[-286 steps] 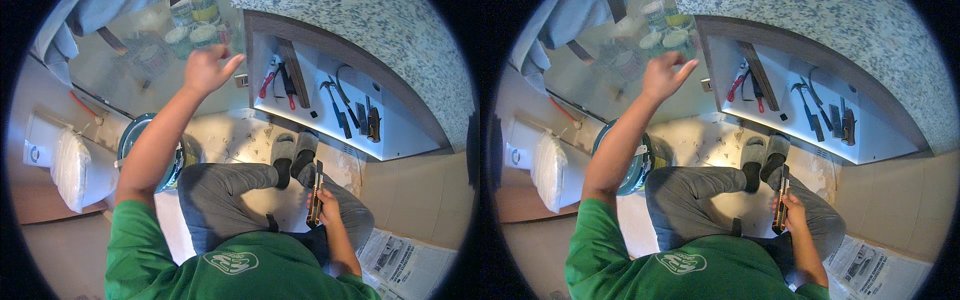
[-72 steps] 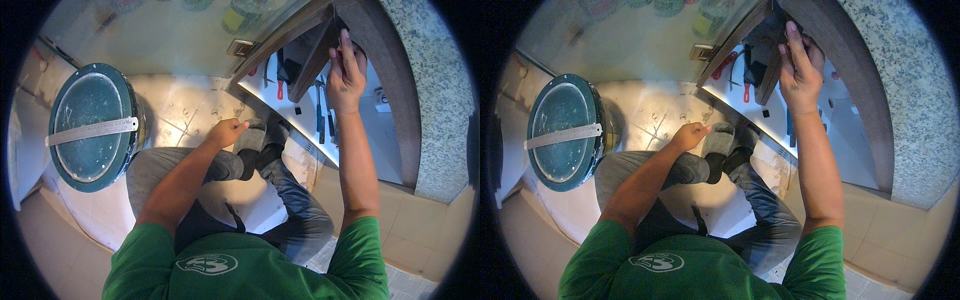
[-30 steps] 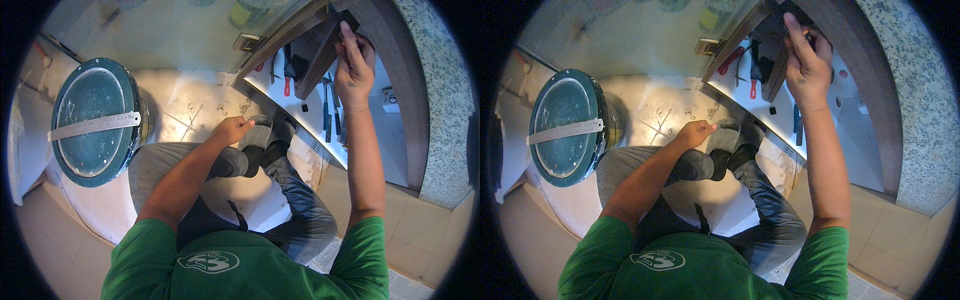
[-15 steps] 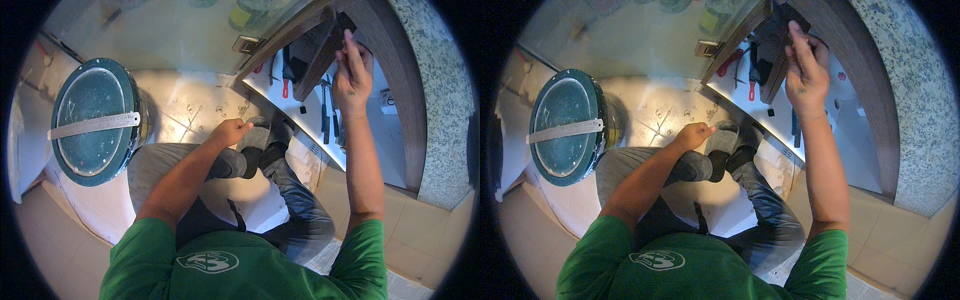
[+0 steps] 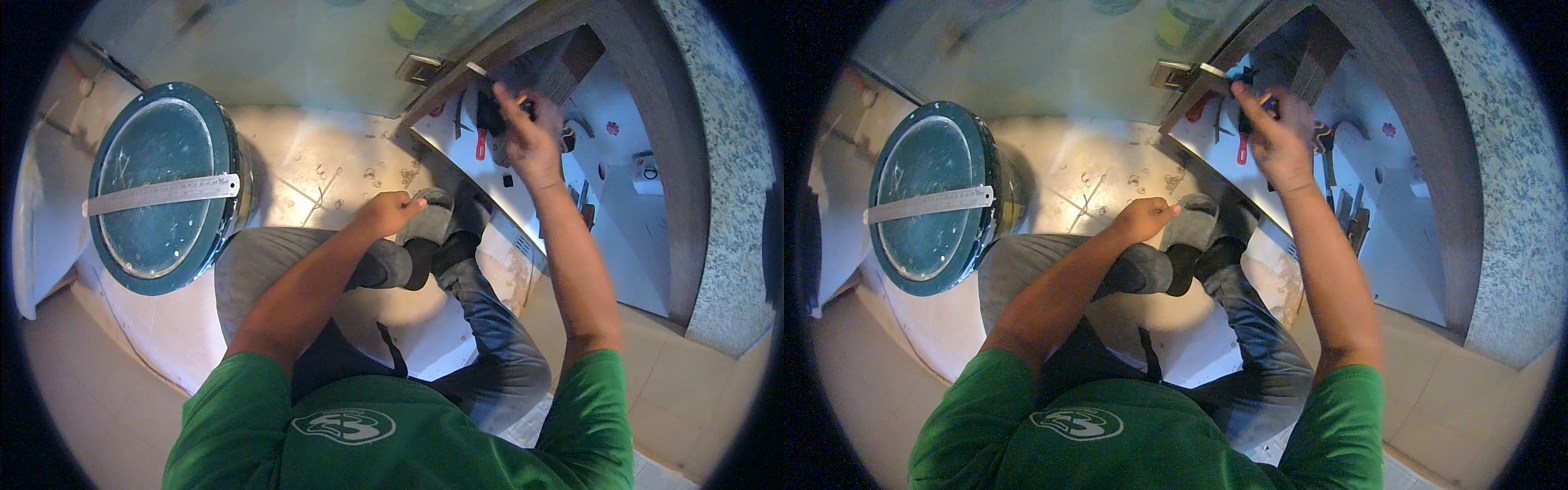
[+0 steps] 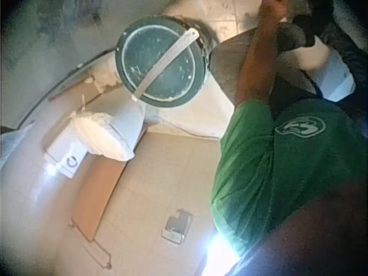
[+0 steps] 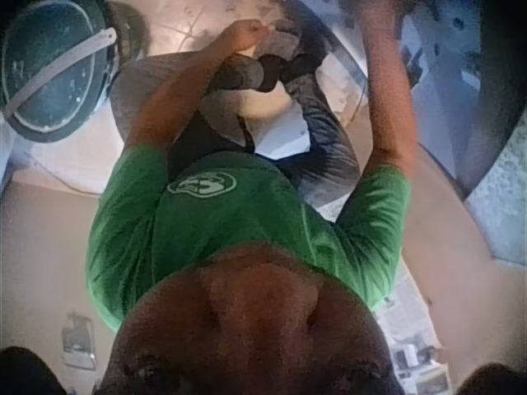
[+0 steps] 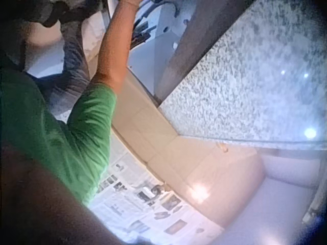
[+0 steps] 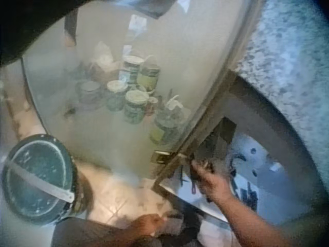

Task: The person sits on the floor under a bathroom vanity and uses a utility knife to trim a wooden strip. They then use a hammer to tap the strip into place along the cabinet edge. The person repeats this process with a second strip, fitting both pieces into the cabinet frame.

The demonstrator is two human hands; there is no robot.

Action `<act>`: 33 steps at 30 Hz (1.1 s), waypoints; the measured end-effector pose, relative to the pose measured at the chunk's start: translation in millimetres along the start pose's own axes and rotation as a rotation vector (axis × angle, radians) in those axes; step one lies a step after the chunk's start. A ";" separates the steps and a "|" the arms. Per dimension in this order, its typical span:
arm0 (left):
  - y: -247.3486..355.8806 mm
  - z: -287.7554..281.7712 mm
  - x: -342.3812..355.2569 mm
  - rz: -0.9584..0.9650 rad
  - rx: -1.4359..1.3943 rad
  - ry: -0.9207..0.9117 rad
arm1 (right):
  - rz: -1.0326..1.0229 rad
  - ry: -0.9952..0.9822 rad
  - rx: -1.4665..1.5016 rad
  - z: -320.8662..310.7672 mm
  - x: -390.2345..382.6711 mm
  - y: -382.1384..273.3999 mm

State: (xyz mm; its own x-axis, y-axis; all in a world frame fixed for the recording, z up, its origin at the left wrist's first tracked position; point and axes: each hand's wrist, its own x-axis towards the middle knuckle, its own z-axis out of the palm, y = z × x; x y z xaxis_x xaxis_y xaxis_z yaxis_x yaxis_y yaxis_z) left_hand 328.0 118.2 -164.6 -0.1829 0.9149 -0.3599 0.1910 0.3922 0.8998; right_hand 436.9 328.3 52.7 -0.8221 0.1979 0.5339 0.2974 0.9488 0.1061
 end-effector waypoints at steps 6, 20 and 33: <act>-11.3 4.3 3.1 0.024 0.003 0.027 | 0.063 -0.296 0.009 75.4 -61.9 -14.1; -10.7 3.5 0.9 0.051 0.030 -0.005 | 0.228 -0.514 0.290 117.1 -77.6 -25.6; -8.2 0.1 -0.1 0.013 0.006 -0.034 | 0.252 -0.573 0.306 146.7 -77.4 -16.8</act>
State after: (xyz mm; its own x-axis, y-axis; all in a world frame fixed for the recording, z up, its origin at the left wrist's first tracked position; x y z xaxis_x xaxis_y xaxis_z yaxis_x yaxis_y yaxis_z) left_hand 326.5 114.9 -172.0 -0.1473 0.9225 -0.3569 0.1989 0.3811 0.9029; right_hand 424.4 333.1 -113.5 -0.8975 0.4403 -0.0249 0.4322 0.8667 -0.2491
